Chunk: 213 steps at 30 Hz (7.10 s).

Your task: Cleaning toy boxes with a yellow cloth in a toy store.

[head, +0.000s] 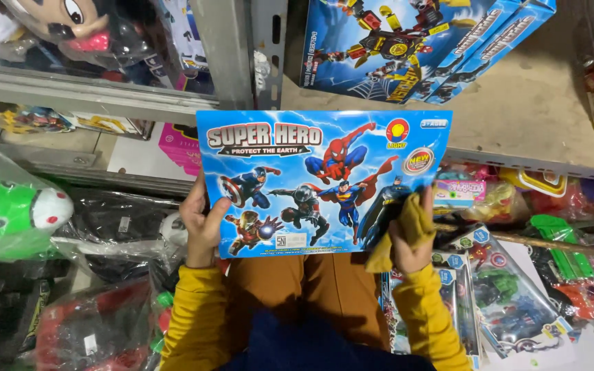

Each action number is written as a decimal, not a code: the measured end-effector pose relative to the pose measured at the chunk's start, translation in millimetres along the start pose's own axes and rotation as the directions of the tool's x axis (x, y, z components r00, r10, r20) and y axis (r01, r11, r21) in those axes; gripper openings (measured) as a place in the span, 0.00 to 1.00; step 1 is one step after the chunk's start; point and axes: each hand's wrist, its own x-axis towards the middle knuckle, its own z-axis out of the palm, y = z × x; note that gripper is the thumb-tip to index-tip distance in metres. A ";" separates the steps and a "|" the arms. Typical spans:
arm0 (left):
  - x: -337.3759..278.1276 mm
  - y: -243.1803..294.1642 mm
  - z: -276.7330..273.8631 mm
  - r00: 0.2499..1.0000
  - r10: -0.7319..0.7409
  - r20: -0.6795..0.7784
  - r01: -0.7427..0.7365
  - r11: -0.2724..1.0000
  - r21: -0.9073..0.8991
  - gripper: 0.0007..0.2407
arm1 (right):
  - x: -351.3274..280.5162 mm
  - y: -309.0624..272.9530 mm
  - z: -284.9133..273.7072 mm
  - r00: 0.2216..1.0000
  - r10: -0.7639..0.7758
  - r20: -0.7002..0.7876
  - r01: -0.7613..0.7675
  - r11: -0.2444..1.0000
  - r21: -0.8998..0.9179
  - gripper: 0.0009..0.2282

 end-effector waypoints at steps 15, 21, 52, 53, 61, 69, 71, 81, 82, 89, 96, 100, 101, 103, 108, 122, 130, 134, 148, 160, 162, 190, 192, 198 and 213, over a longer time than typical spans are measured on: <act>4.7 4.9 -9.4 1.000 0.016 0.005 -0.016 0.998 0.067 0.25 | -7.5 8.7 9.1 0.994 0.049 -0.097 -0.048 0.999 0.016 0.42; 1.9 17.3 -0.8 1.000 -0.006 0.023 0.004 0.995 0.096 0.22 | 64.4 -38.9 -20.5 0.998 -0.064 0.005 0.064 0.990 -0.123 0.42; 4.5 -3.2 -0.3 0.999 -0.022 0.045 0.015 0.988 0.156 0.18 | 113.3 -77.9 -30.5 0.982 0.155 -0.105 -0.129 0.968 0.215 0.44; 5.5 1.1 2.5 0.999 -0.031 0.033 0.026 0.989 0.145 0.21 | 101.6 -71.2 -23.1 0.996 0.004 -0.087 -0.004 1.000 -0.002 0.46; -7.4 -8.5 9.9 0.997 0.066 -0.047 -0.062 0.994 0.095 0.27 | -11.9 2.2 -3.5 0.976 0.180 -0.122 -0.162 0.976 0.142 0.51; 11.5 70.6 38.3 0.943 -0.215 0.254 0.255 0.957 -0.136 0.42 | 112.2 -46.5 -139.3 0.999 0.037 -0.018 -0.024 0.874 0.486 0.46; 23.3 71.9 43.1 0.894 -0.245 0.375 0.263 0.965 0.003 0.39 | 145.2 -84.8 -153.8 1.000 -0.015 0.016 0.010 0.957 0.290 0.45; 10.9 1.0 70.7 0.923 -0.135 0.359 0.080 0.983 0.164 0.24 | 181.3 -82.0 -85.9 0.948 -0.305 -0.087 0.308 0.951 0.034 0.38; 5.2 -0.1 71.4 0.923 -0.136 0.360 0.082 0.983 0.161 0.24 | 167.8 -83.7 -71.5 0.949 -0.303 -0.085 0.307 0.951 0.031 0.38; 0.4 11.7 63.3 0.949 -0.141 0.282 0.122 0.989 0.085 0.21 | 52.7 -44.8 12.6 0.978 0.049 -0.205 -0.033 0.996 0.080 0.45; -11.1 10.5 60.1 0.927 -0.147 0.346 0.120 0.988 0.098 0.16 | 135.6 -78.1 -43.0 0.981 -0.056 -0.184 0.106 0.956 0.274 0.42; -16.1 3.9 55.8 0.938 -0.122 0.325 0.081 0.987 0.135 0.15 | 97.1 -86.9 -7.1 0.958 -0.159 -0.237 0.177 0.983 0.057 0.40; -14.9 5.2 54.3 0.945 -0.095 0.314 0.054 0.989 0.136 0.14 | 64.6 -66.2 3.4 0.976 -0.109 -0.187 0.106 0.994 -0.027 0.42; -12.7 5.6 51.7 0.950 -0.069 0.304 0.027 0.990 0.138 0.14 | 10.4 -34.9 19.4 0.989 -0.055 -0.140 0.039 0.993 -0.112 0.45; -11.2 7.6 51.9 0.957 -0.086 0.276 0.031 0.980 0.198 0.14 | -5.8 -15.1 9.6 0.995 -0.031 -0.096 0.018 0.992 -0.128 0.46; -9.8 18.6 41.3 0.967 0.069 0.246 -0.121 0.971 0.207 0.14 | 19.5 -30.4 19.1 0.997 -0.050 -0.061 0.047 0.998 -0.038 0.44; -3.5 9.0 35.0 0.969 0.084 0.233 -0.127 0.976 0.175 0.15 | 91.2 -69.1 17.9 0.983 -0.154 -0.098 0.150 0.987 -0.049 0.39; 1.1 11.8 27.0 0.979 0.016 0.201 -0.052 0.983 0.175 0.15 | 27.5 -13.9 43.9 0.998 -0.029 -0.048 0.028 0.999 -0.020 0.43; -1.6 5.5 24.6 0.973 0.028 0.228 -0.060 0.989 0.134 0.14 | 82.4 -56.0 41.0 0.990 -0.144 0.005 0.144 0.989 0.044 0.46; 0.7 13.5 32.3 0.962 0.106 0.250 -0.158 0.967 0.201 0.15 | 102.9 -70.0 23.4 0.969 -0.244 -0.026 0.237 0.958 -0.163 0.44; 0.9 16.0 30.2 0.972 0.060 0.228 -0.105 0.976 0.190 0.15 | 27.0 -11.9 48.6 0.992 0.121 -0.031 -0.113 0.973 0.201 0.45; 6.7 30.2 78.4 0.938 -0.018 0.346 0.071 0.987 -0.141 0.33 | -43.9 26.3 -16.0 0.984 0.148 -0.102 -0.120 0.964 0.239 0.38; 24.2 33.5 83.9 0.918 -0.104 0.382 0.190 0.962 -0.195 0.26 | -83.0 92.4 -49.4 0.936 0.351 0.023 -0.324 0.835 0.445 0.24; 97.2 -29.0 133.0 0.833 -0.009 0.553 0.054 0.996 -0.066 0.40 | -66.3 30.5 -72.9 0.709 0.616 0.344 -0.624 0.321 0.712 0.21; 31.4 -38.9 80.0 0.939 0.078 0.334 -0.122 0.986 0.112 0.24 | -0.7 4.0 -106.7 0.768 0.564 0.303 -0.565 0.376 0.734 0.30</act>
